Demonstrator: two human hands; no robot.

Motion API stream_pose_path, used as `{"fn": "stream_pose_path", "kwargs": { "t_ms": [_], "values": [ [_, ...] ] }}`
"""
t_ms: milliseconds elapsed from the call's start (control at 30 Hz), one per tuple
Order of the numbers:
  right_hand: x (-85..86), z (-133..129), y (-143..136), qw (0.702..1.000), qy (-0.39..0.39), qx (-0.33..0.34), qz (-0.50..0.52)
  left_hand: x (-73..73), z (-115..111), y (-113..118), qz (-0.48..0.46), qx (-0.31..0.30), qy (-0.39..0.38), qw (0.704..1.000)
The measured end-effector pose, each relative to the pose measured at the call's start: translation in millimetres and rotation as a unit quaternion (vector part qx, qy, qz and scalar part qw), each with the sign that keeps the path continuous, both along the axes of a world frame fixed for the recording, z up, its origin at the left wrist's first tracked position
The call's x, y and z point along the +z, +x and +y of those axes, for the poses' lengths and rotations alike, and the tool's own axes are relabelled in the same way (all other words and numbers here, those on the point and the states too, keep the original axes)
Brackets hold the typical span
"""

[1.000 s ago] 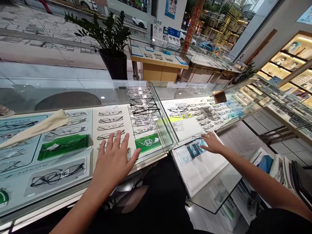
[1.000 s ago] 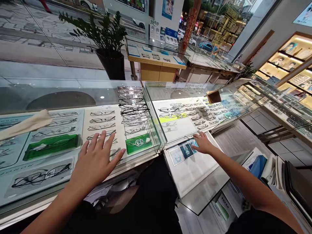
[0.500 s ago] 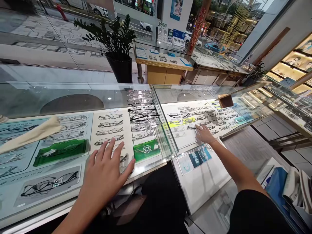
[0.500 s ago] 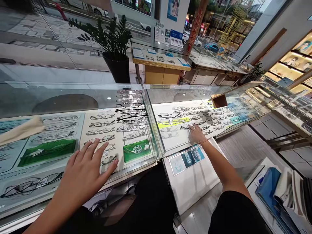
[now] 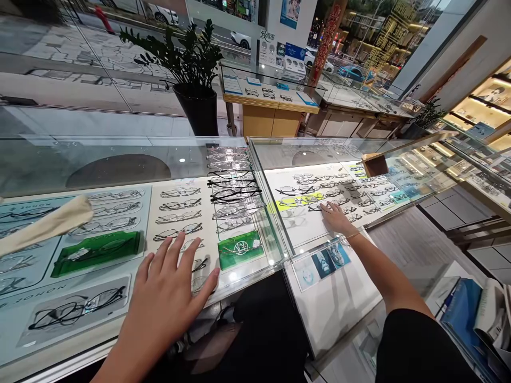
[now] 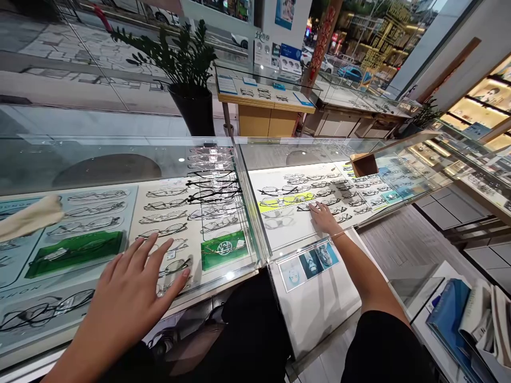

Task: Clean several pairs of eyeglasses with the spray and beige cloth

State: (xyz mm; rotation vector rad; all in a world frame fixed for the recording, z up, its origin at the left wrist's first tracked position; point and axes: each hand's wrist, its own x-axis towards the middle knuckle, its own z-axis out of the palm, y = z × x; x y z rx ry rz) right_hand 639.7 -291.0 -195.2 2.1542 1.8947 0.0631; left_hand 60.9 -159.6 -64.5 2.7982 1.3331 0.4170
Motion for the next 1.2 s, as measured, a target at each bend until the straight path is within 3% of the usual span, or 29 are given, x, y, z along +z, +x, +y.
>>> {"fn": "stream_pose_path", "kwargs": {
  "t_ms": [267,400,567,700,767,800,867,900,967,1033,1133,1200],
  "values": [
    [-1.7,5,12,0.999,-0.019,0.019,-0.028,1.3,-1,-1,-0.003,-0.003,-0.012,1.0],
    [17.1,5,4,0.999,-0.027,0.018,-0.03,1.2,-1,-1,-0.003,-0.001,-0.015,1.0],
    [55.6,-11,-43,0.992,-0.098,-0.07,0.036,0.7,-1,0,-0.01,0.004,-0.013,1.0],
    [81.1,-53,-103,0.963,-0.223,-0.119,0.097,0.8,-2,1,-0.008,0.006,-0.012,1.0],
    [105.8,-75,-133,0.927,-0.312,-0.118,0.169,1.0,-3,2,-0.004,0.005,-0.012,1.0],
    [123.6,-83,-147,0.893,-0.367,-0.111,0.234,1.0,-3,2,-0.003,0.005,-0.012,1.0],
    [168.1,-89,-171,0.771,-0.44,-0.081,0.453,0.8,-4,2,-0.001,0.004,-0.012,1.0],
    [192.1,-87,-180,0.747,-0.408,-0.048,0.523,0.7,-4,2,-0.001,0.004,-0.013,1.0],
    [234.2,-72,-193,0.765,-0.293,0.006,0.574,0.4,-5,3,-0.001,0.004,-0.015,1.0],
    [258.8,-48,-198,0.828,-0.147,0.035,0.54,0.4,-6,3,-0.003,0.004,-0.02,1.0],
    [257.1,-4,-198,0.942,0.072,0.039,0.324,1.0,-7,4,-0.01,0.007,-0.03,0.999],
    [241.1,24,-195,0.979,0.1,0.024,0.174,1.3,-8,5,-0.016,0.009,-0.035,0.999]
  ]
}}
